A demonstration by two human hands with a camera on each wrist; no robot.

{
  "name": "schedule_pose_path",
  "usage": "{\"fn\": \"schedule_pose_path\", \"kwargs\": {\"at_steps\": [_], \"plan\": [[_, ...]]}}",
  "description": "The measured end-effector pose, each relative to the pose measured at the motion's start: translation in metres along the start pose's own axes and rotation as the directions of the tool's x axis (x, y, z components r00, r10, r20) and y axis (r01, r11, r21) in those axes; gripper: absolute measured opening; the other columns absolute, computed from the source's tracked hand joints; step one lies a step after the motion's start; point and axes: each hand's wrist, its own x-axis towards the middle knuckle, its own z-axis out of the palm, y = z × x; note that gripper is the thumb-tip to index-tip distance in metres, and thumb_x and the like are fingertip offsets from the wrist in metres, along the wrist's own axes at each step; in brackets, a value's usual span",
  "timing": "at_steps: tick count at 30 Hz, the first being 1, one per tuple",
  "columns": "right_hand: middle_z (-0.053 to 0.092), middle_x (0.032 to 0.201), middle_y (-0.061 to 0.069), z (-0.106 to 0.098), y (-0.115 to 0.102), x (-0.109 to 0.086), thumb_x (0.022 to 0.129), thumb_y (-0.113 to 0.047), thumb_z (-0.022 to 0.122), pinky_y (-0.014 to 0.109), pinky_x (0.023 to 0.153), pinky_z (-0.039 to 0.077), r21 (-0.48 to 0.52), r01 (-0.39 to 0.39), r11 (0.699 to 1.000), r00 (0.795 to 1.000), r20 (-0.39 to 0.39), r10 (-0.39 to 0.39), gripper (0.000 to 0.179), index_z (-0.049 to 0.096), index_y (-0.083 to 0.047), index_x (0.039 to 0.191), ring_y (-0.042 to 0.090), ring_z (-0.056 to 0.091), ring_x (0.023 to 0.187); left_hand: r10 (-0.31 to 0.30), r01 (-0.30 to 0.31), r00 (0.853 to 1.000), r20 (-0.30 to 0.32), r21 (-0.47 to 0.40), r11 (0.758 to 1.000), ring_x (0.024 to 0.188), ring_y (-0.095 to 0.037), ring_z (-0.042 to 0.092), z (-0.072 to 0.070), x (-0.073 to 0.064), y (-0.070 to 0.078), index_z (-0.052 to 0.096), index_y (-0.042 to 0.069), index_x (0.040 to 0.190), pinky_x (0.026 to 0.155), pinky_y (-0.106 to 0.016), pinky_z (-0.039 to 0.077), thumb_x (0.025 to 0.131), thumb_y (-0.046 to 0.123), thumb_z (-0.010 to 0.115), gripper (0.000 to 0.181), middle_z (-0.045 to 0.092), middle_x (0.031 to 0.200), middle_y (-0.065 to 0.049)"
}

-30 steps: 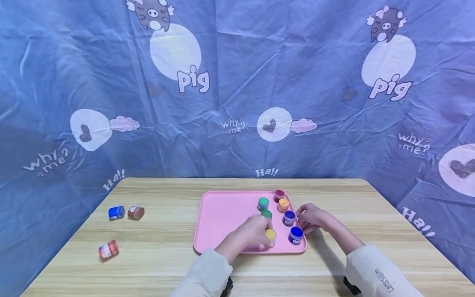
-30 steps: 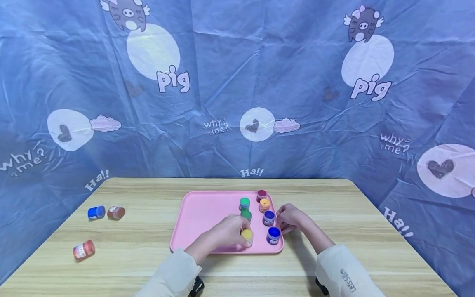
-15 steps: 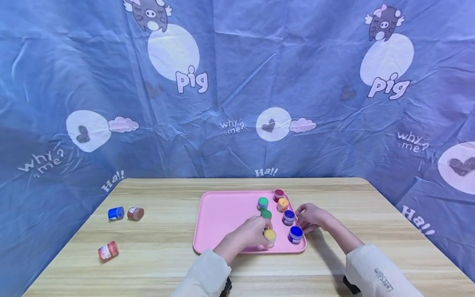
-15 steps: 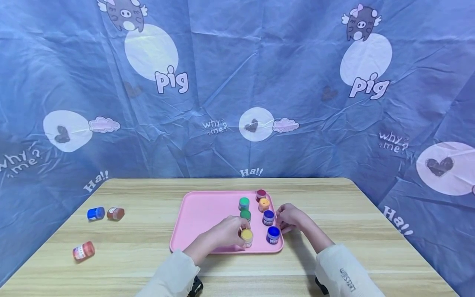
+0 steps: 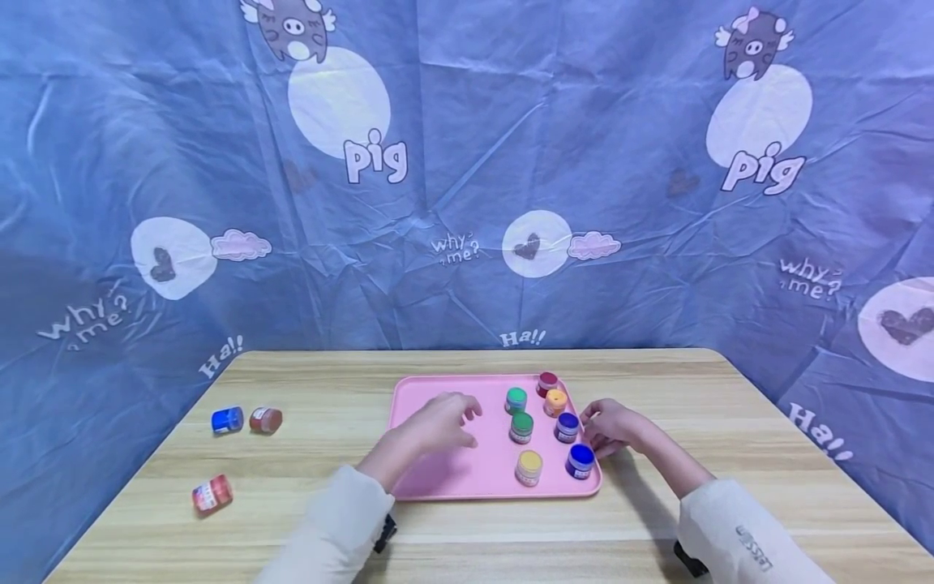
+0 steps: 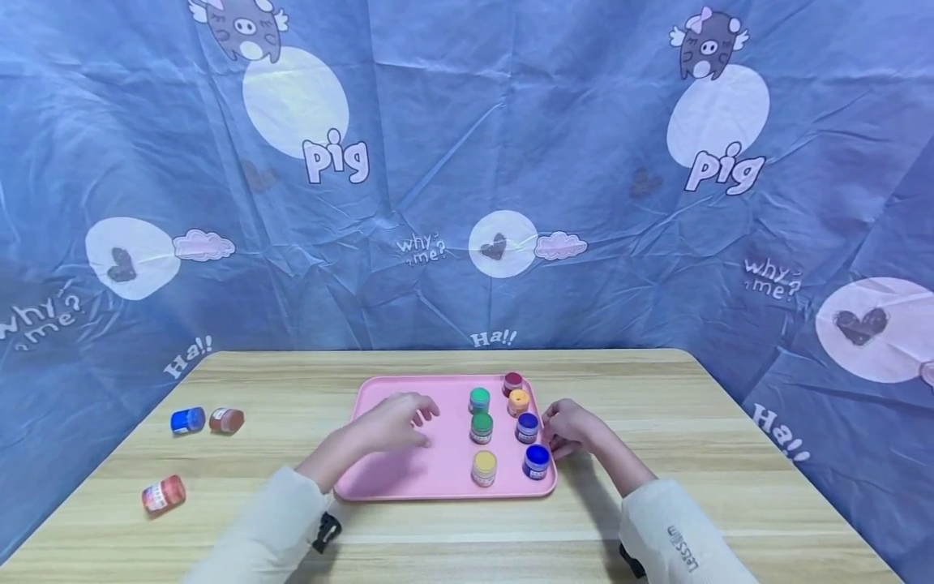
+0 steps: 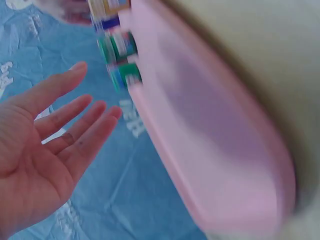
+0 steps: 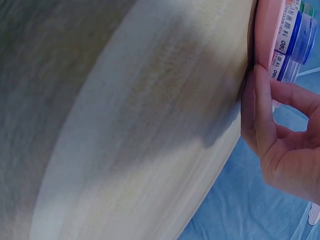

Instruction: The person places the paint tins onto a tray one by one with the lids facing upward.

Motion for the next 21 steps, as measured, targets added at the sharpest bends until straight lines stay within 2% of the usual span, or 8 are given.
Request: {"fn": "schedule_pose_path", "kwargs": {"at_steps": [9, 14, 17, 21], "plan": [[0.056, 0.066, 0.014, 0.001, 0.0, 0.001, 0.077, 0.011, 0.049, 0.036, 0.058, 0.055, -0.004, -0.004, 1.0, 1.0, 0.008, 0.004, 0.019, 0.045, 0.009, 0.096, 0.02, 0.058, 0.056, 0.048, -0.04, 0.993, -0.105, 0.075, 0.996, 0.083, -0.028, 0.06, -0.051, -0.018, -0.052, 0.061, -0.006, 0.101, 0.074, -0.034, 0.05, 0.071, 0.001, 0.073, 0.032, 0.062, 0.091, -0.012], [0.055, 0.067, 0.014, 0.0, -0.001, 0.0, 0.077, 0.011, 0.049, 0.036, 0.058, 0.055, -0.019, 0.002, 1.0, 1.0, 0.014, -0.002, 0.019, 0.045, 0.008, 0.095, 0.019, 0.058, 0.057, 0.098, -0.081, 0.976, -0.192, 0.094, 0.992, 0.082, -0.029, 0.059, -0.073, -0.033, -0.086, 0.06, -0.009, 0.099, 0.074, -0.037, 0.05, 0.072, -0.002, 0.07, 0.03, 0.062, 0.092, -0.016], [0.055, 0.067, 0.014, 0.0, -0.001, -0.001, 0.077, 0.011, 0.049, 0.035, 0.058, 0.055, -0.015, 0.002, 1.0, 1.0, 0.015, -0.002, 0.019, 0.045, 0.008, 0.095, 0.019, 0.057, 0.056, 0.094, -0.073, 0.971, -0.222, 0.101, 0.992, 0.083, -0.03, 0.059, -0.082, -0.043, -0.105, 0.06, -0.009, 0.099, 0.076, -0.04, 0.05, 0.072, -0.003, 0.069, 0.029, 0.062, 0.093, -0.017], [0.055, 0.067, 0.015, 0.0, -0.001, 0.0, 0.077, 0.012, 0.049, 0.035, 0.058, 0.055, -0.013, 0.001, 1.0, 1.0, 0.012, -0.001, 0.02, 0.045, 0.008, 0.096, 0.019, 0.057, 0.056, 0.028, -0.008, 0.975, -0.221, 0.09, 0.996, 0.086, -0.032, 0.058, -0.094, -0.059, -0.126, 0.061, -0.008, 0.098, 0.078, -0.043, 0.048, 0.075, -0.002, 0.067, 0.024, 0.062, 0.094, -0.017]]}}
